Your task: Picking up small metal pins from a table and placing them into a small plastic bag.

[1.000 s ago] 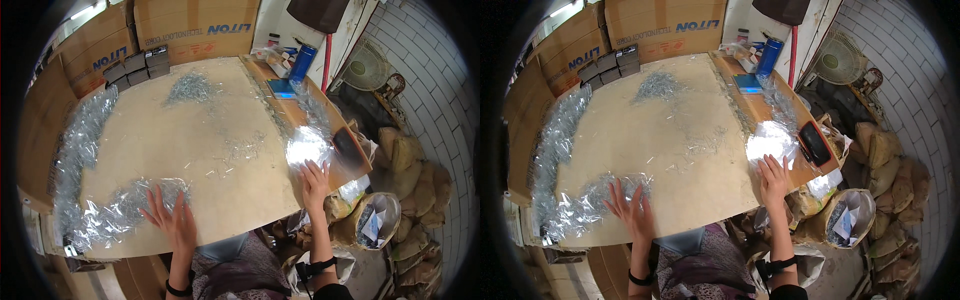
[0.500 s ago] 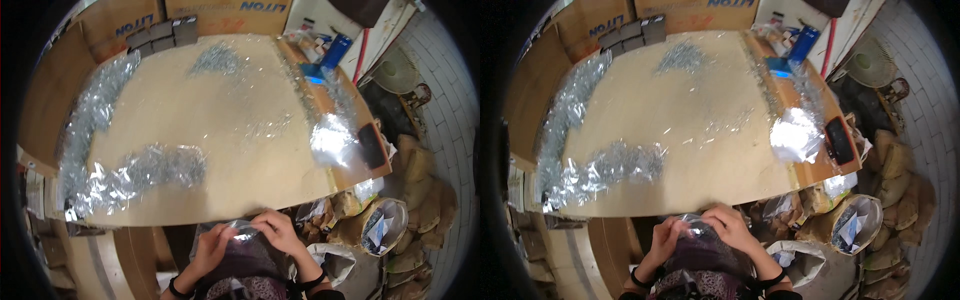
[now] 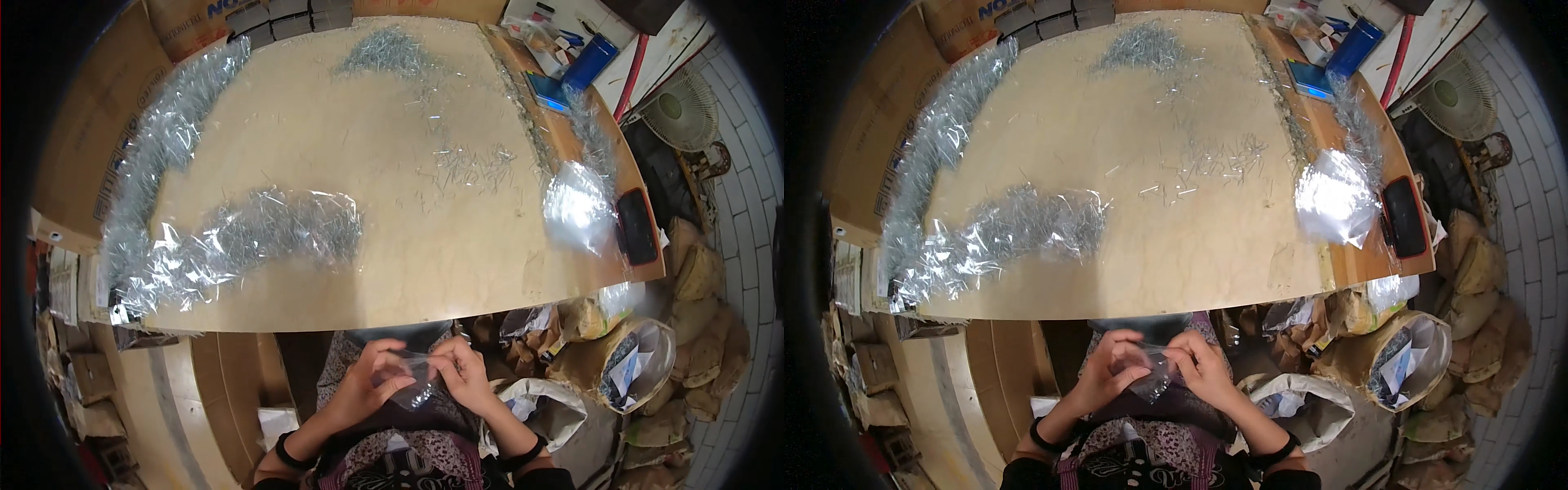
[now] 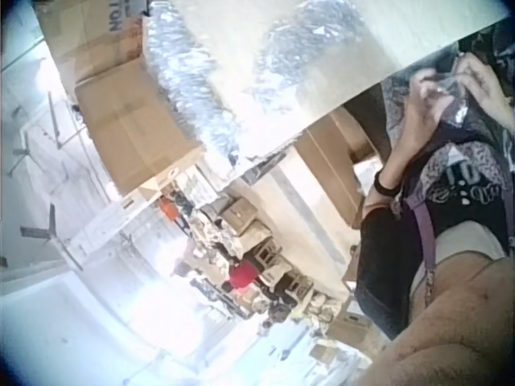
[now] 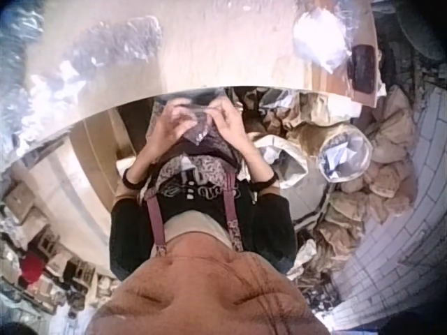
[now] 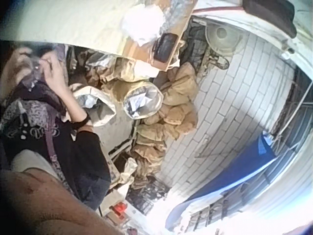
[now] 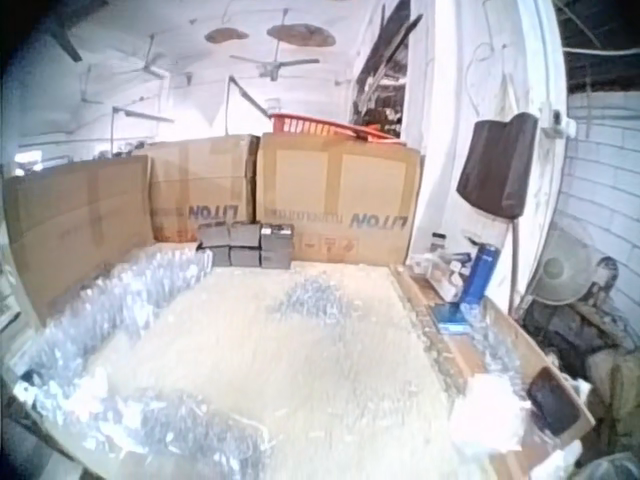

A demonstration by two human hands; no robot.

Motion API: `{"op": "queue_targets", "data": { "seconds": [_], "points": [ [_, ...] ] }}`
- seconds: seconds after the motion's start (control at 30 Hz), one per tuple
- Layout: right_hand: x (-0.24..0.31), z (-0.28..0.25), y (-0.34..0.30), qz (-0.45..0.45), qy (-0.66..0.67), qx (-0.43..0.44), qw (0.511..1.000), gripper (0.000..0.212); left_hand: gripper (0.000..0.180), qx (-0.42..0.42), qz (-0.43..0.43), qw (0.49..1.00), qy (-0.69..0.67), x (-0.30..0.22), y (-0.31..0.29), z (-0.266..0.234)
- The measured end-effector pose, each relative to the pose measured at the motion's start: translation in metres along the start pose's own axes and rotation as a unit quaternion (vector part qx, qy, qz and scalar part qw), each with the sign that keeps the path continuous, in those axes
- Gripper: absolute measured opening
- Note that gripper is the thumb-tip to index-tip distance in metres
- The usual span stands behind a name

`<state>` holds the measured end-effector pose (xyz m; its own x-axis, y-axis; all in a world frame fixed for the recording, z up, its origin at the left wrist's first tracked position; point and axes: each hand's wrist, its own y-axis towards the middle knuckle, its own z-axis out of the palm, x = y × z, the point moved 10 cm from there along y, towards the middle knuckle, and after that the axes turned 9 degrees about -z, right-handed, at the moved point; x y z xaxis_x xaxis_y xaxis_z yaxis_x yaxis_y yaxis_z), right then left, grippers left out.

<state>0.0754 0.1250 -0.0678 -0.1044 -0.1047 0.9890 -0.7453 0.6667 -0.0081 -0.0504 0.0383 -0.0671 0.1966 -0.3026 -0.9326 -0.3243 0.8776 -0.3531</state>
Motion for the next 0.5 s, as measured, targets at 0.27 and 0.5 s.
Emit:
{"op": "queue_targets", "data": {
  "seconds": [0.27,0.5],
  "points": [
    [0.005,0.019,-0.001,-0.116,-0.098,0.100,0.983,0.019,0.020,-0.012,0.132,0.952,0.275,0.000,-0.010,0.005],
    [-0.042,0.034,-0.024,0.113,0.186,0.148,0.965,0.006,0.014,0.264,-0.149,0.950,0.075,0.065,-0.008,0.017]
  ]
}}
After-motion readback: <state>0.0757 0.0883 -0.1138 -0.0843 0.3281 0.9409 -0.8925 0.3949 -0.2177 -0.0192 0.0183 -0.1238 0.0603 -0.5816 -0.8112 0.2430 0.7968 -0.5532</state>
